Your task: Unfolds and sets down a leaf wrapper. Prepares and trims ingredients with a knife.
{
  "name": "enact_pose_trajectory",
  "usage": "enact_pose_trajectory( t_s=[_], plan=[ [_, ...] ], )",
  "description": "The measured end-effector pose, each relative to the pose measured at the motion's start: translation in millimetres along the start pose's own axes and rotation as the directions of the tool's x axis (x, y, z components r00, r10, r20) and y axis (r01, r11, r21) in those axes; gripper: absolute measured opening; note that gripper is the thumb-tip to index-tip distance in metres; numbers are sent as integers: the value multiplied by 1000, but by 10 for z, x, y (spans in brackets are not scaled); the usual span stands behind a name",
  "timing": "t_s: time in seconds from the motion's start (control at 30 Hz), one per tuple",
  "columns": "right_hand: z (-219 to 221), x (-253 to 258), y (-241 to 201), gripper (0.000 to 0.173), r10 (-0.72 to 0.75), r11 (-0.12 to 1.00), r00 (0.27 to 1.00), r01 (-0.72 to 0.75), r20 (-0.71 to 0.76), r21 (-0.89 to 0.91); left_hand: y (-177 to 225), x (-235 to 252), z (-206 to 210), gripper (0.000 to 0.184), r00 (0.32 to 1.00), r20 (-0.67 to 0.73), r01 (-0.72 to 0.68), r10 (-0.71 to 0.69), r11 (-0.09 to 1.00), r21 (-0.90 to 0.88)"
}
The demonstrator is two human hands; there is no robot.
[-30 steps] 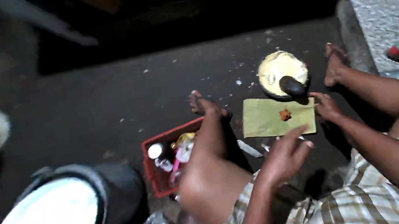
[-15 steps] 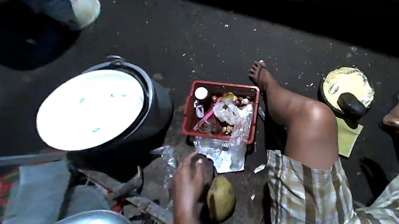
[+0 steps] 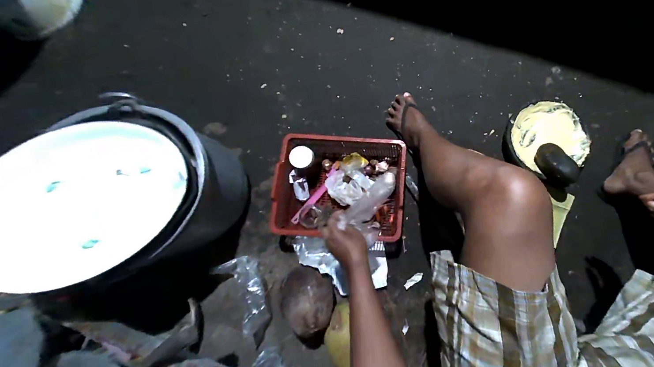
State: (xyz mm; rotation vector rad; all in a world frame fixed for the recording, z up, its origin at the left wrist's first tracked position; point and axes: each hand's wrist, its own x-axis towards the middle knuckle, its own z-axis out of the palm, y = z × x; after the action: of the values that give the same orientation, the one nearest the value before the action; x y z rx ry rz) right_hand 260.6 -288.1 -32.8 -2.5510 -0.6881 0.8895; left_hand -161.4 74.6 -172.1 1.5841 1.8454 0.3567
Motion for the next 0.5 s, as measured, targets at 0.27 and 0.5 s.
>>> enact_pose_trajectory(
  t_s=[0.27, 0.5],
  plan=[
    [234, 129, 272, 41, 1, 999, 1000, -2, 28, 47, 490, -510, 531, 38, 788, 543, -317, 291, 947, -48],
    [162, 267, 274, 36, -92, 995, 993, 89, 78, 39, 250, -196, 1534, 50, 724, 646, 148, -241, 970, 195]
  ],
)
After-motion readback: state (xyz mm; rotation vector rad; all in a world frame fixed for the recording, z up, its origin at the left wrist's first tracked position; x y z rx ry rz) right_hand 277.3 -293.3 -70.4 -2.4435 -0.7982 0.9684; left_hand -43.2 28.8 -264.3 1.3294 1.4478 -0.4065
